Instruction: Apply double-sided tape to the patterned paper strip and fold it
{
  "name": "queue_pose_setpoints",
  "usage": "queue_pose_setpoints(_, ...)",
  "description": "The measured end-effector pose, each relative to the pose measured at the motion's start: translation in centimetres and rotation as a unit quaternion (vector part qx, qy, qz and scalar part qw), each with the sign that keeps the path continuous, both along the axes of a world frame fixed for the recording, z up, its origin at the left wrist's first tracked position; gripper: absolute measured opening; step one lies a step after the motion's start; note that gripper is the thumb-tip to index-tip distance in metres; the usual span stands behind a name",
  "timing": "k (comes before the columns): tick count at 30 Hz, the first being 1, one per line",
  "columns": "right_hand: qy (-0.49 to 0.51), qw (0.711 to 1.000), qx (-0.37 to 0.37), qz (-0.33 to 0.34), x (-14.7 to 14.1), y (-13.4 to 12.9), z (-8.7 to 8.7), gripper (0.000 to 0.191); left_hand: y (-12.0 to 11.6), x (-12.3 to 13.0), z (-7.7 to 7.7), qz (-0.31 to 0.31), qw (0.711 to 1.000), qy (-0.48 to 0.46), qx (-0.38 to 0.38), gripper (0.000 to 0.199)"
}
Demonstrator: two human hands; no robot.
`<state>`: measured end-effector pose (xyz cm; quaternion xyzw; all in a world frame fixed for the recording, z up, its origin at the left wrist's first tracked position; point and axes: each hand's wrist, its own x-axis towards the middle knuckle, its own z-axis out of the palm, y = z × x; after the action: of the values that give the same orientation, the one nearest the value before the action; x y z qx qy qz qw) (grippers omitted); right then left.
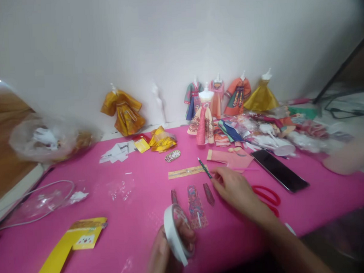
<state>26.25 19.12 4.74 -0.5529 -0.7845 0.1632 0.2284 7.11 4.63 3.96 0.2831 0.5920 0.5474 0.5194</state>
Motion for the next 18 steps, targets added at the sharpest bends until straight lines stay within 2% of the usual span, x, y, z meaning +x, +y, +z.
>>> queue_pose_setpoints(2,-0.045,0.999,-0.01,-0.026,-0.6,2.3,-0.3,0.022,-0.1,0.5,0.3,-0.006,1.0,-0.01,0.015,0.05)
queue_pose_setpoints(5,-0.095,0.995,-0.023,-0.037,-1.6,3.7,-1.1,0.017,-0.7,1.1,0.7,0.008,0.999,-0.039,0.033,0.052)
queue_pose_setpoints(10,-0.135,0.99,-0.024,-0.022,-1.3,2.9,-1.2,0.021,-1.5,1.2,1.1,0.005,0.998,-0.067,0.008,0.045)
queue_pose_setpoints(14,-0.158,0.987,-0.019,-0.028,-0.7,2.6,-0.4,0.024,-1.9,1.1,0.8,-0.007,0.992,-0.116,0.045,0.05)
queue_pose_setpoints(18,-0.171,0.984,-0.026,-0.029,-1.4,3.2,-0.7,0.022,-2.7,1.1,0.9,-0.014,0.996,-0.083,0.04,0.05)
